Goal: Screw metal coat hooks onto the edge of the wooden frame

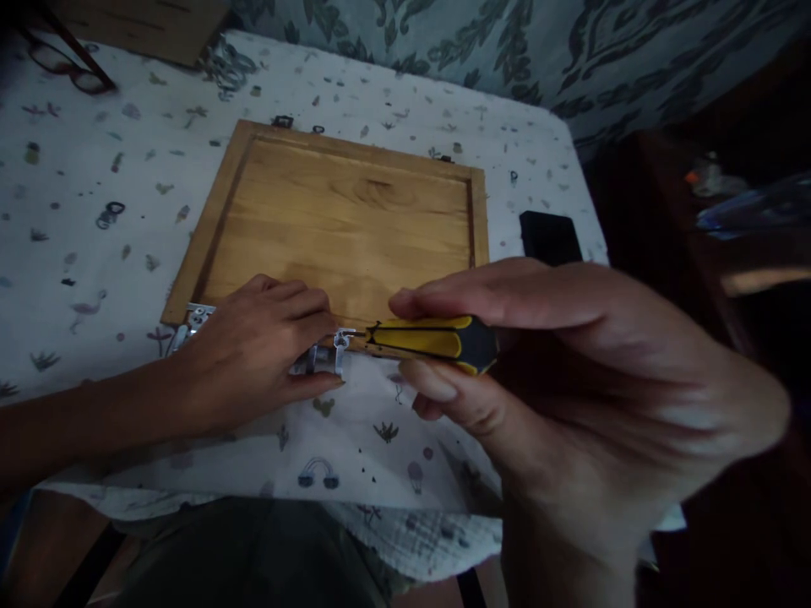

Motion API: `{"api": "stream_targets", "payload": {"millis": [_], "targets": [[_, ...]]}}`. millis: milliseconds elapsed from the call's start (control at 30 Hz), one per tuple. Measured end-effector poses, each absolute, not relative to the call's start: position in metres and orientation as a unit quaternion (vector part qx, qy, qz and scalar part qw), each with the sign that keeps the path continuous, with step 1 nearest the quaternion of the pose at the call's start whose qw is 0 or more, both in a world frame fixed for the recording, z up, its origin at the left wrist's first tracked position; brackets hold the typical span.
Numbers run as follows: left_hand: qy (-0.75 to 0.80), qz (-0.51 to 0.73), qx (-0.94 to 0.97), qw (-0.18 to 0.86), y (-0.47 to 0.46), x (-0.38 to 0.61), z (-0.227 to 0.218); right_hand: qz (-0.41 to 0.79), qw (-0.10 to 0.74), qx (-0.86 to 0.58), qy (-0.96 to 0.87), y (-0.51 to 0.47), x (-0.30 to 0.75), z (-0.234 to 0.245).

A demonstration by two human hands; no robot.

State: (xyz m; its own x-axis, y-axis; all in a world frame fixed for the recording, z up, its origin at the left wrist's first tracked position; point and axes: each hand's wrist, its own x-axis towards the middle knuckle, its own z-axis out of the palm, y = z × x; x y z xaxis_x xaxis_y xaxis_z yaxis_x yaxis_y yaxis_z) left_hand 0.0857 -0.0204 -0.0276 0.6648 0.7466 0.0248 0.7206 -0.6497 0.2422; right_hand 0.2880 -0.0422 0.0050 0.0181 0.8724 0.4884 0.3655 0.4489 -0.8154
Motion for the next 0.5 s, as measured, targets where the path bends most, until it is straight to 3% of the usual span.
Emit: {"api": "stream_targets", "payload": {"millis": [500], "targets": [[0.411, 0.061, 0.902, 0.120, -0.0209, 0.0851, -0.0290, 0.260, 0.497, -0.423, -0.712, -0.0381, 0.2967, 0.0063]]}}
